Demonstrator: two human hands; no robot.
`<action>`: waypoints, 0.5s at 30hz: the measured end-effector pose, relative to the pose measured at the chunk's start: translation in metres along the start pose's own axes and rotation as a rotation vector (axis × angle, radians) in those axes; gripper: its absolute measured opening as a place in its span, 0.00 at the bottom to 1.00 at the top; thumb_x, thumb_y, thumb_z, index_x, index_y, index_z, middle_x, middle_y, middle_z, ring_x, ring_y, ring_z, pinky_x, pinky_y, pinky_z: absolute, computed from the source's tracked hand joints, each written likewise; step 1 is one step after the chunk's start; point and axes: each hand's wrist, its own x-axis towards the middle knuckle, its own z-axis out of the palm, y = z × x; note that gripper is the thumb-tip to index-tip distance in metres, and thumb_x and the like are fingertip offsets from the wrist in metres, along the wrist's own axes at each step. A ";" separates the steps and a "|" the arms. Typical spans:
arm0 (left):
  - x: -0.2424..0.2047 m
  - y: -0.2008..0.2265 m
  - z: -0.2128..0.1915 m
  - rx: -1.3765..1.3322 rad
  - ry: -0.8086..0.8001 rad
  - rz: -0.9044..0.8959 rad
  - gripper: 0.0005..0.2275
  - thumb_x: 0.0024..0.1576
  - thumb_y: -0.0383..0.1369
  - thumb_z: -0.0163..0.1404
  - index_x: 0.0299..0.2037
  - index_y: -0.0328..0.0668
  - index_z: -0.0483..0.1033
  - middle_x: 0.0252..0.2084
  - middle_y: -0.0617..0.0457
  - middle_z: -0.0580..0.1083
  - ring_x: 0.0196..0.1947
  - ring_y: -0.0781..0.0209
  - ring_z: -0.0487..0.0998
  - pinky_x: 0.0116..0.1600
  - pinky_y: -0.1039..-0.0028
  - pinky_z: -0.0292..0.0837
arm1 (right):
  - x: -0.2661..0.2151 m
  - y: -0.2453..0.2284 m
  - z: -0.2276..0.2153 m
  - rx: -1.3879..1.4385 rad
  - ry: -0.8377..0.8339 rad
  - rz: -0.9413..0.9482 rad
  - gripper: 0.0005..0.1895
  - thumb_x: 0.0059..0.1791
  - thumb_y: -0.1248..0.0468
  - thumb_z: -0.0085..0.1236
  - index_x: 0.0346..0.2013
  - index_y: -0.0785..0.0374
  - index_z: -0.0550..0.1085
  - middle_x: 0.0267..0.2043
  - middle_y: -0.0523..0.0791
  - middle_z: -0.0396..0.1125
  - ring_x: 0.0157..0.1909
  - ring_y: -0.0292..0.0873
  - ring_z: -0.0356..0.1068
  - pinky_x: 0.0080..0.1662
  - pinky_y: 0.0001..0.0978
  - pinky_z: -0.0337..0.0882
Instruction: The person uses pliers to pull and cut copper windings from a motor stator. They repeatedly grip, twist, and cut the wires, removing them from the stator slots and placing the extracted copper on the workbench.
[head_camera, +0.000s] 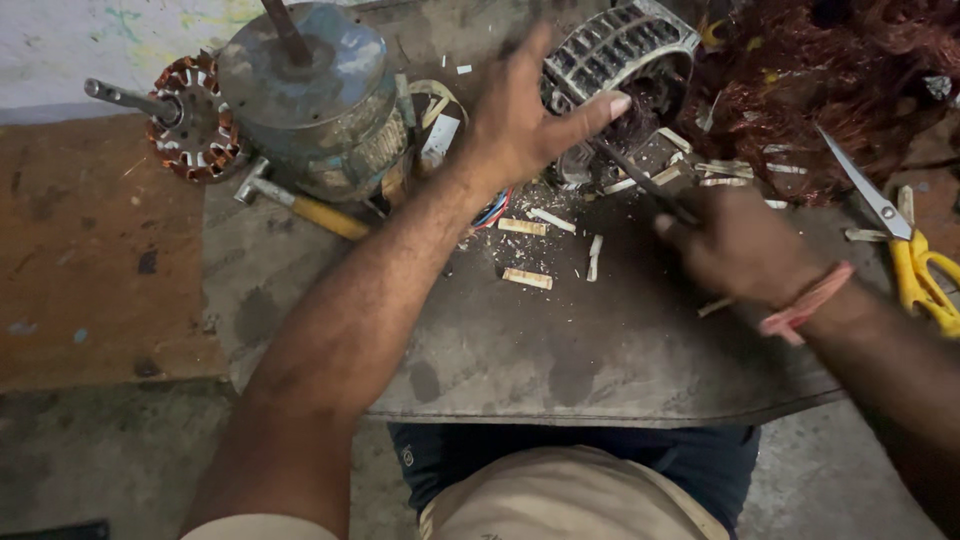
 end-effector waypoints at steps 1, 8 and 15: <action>0.001 0.001 -0.001 0.000 0.006 -0.006 0.41 0.54 0.61 0.57 0.59 0.23 0.64 0.46 0.42 0.80 0.46 0.54 0.86 0.56 0.66 0.83 | 0.000 -0.001 0.005 -0.155 0.111 -0.110 0.17 0.49 0.59 0.55 0.44 0.70 0.77 0.33 0.60 0.72 0.34 0.61 0.74 0.40 0.54 0.73; 0.001 -0.002 0.002 -0.161 0.019 0.021 0.37 0.53 0.57 0.59 0.58 0.28 0.67 0.46 0.43 0.82 0.46 0.55 0.86 0.56 0.65 0.84 | 0.008 -0.026 0.006 -0.550 0.100 -0.301 0.17 0.52 0.57 0.52 0.42 0.72 0.74 0.36 0.57 0.71 0.40 0.59 0.72 0.42 0.51 0.74; 0.003 -0.014 0.001 -0.128 -0.036 0.069 0.40 0.53 0.55 0.65 0.60 0.24 0.65 0.51 0.39 0.78 0.56 0.49 0.81 0.66 0.59 0.76 | 0.053 -0.005 -0.042 0.419 -0.423 0.402 0.27 0.57 0.48 0.43 0.35 0.71 0.74 0.32 0.58 0.75 0.30 0.54 0.71 0.35 0.47 0.73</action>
